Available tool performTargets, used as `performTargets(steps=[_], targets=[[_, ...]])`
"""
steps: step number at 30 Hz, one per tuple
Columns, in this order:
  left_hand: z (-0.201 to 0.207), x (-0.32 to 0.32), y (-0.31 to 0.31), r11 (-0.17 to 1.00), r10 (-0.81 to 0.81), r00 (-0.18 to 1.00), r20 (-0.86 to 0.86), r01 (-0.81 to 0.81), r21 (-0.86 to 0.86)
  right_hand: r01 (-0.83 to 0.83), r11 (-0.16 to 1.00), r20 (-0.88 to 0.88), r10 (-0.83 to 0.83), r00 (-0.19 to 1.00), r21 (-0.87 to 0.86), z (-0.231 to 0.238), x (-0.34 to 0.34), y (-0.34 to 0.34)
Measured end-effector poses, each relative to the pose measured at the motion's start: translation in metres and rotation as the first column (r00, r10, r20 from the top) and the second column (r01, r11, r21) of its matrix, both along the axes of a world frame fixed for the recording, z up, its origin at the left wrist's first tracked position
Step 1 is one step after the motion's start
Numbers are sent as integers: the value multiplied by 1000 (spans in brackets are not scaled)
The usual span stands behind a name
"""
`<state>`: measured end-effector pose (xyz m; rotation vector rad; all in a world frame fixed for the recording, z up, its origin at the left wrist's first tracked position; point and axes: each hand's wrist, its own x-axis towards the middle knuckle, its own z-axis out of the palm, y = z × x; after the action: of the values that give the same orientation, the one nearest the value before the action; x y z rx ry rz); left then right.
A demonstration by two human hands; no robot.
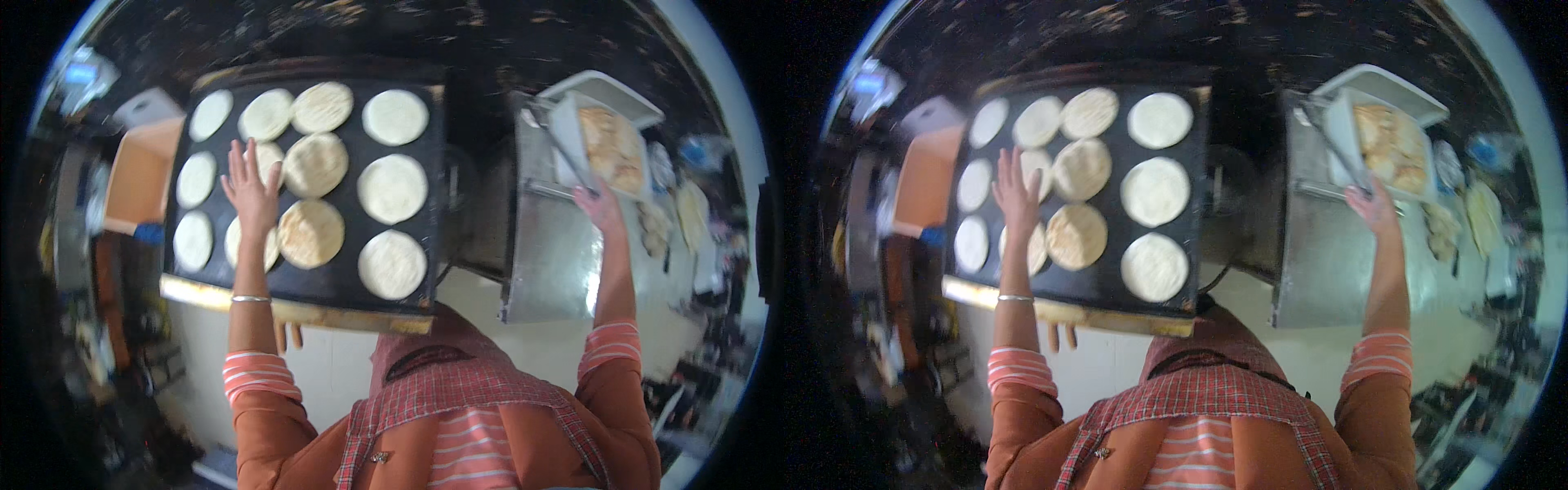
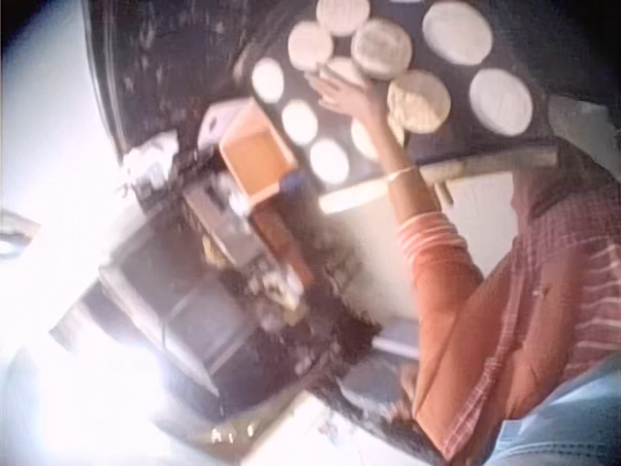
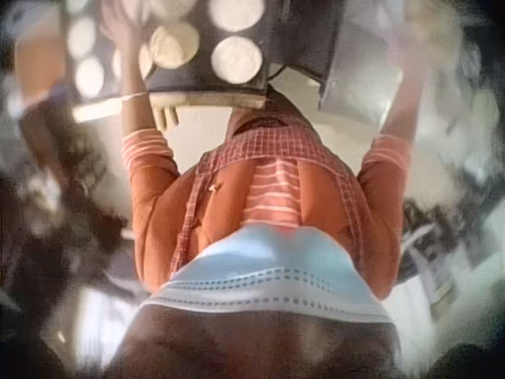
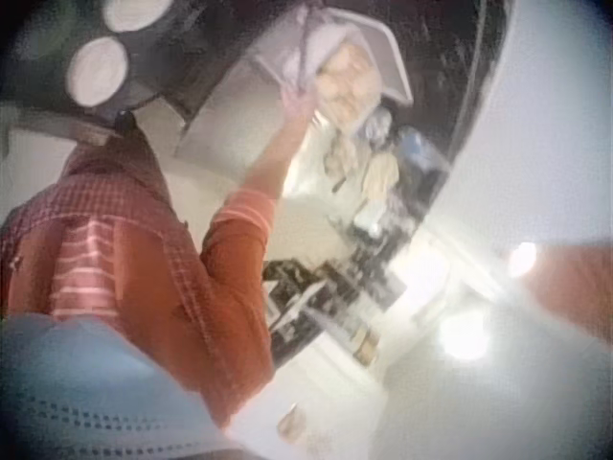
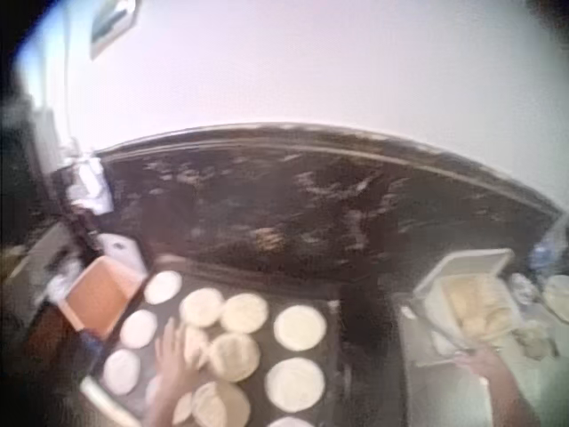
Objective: The person rolls dough balls into flat rounds on a floured metal table using a rolling pin, then places them on a hot griddle to cook. They flip the flatbreads with tongs and transfer cooked ones to a wire rack.
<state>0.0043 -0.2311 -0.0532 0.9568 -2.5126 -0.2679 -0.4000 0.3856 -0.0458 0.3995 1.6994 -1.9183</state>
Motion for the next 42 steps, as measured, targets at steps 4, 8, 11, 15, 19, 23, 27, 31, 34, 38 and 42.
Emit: performTargets(steps=[4, 8, 11, 15, 19, 23, 27, 31, 34, 38, 42], targets=[[28, 131, 73, 971, 238, 963, -124, -235, 42, -60, 986, -2, 61, 998, -154, -22, -35, 13], [11, 242, 162, 745, 615, 775, 146, -631, 216, 47, 964, -10, -51, 999, -263, 0, 17, 3], [-24, 276, 200, 639, 615, 683, 395, -724, 258, 17, 968, -238, -78, 968, -249, 30, 104, -18], [-63, 271, 187, 595, 476, 643, 600, -738, 319, -307, 922, -329, 222, 918, -236, 71, 166, -55], [-82, 260, 153, 590, 298, 720, 626, -655, 472, -444, 869, -306, 371, 877, -217, 98, 189, -84], [-92, 267, 150, 662, 235, 790, 566, -557, 502, -540, 825, -517, 394, 760, -166, 117, 272, -114], [-103, 285, 168, 727, 237, 867, 437, -457, 513, -549, 832, -358, 489, 795, -82, 136, 350, -167], [-113, 341, 204, 781, 237, 914, 328, -380, 495, -643, 758, -297, 642, 707, 107, 135, 405, -215], [-124, 423, 248, 741, 283, 910, 303, -408, 533, -693, 706, -238, 705, 669, 144, 134, 435, -224], [-141, 546, 298, 625, 420, 831, 364, -556, 549, -673, 709, -12, 690, 723, 213, 123, 455, -225], [-149, 622, 326, 561, 490, 764, 420, -645, 520, -799, 581, 204, 773, 601, 154, 98, 442, -234]])
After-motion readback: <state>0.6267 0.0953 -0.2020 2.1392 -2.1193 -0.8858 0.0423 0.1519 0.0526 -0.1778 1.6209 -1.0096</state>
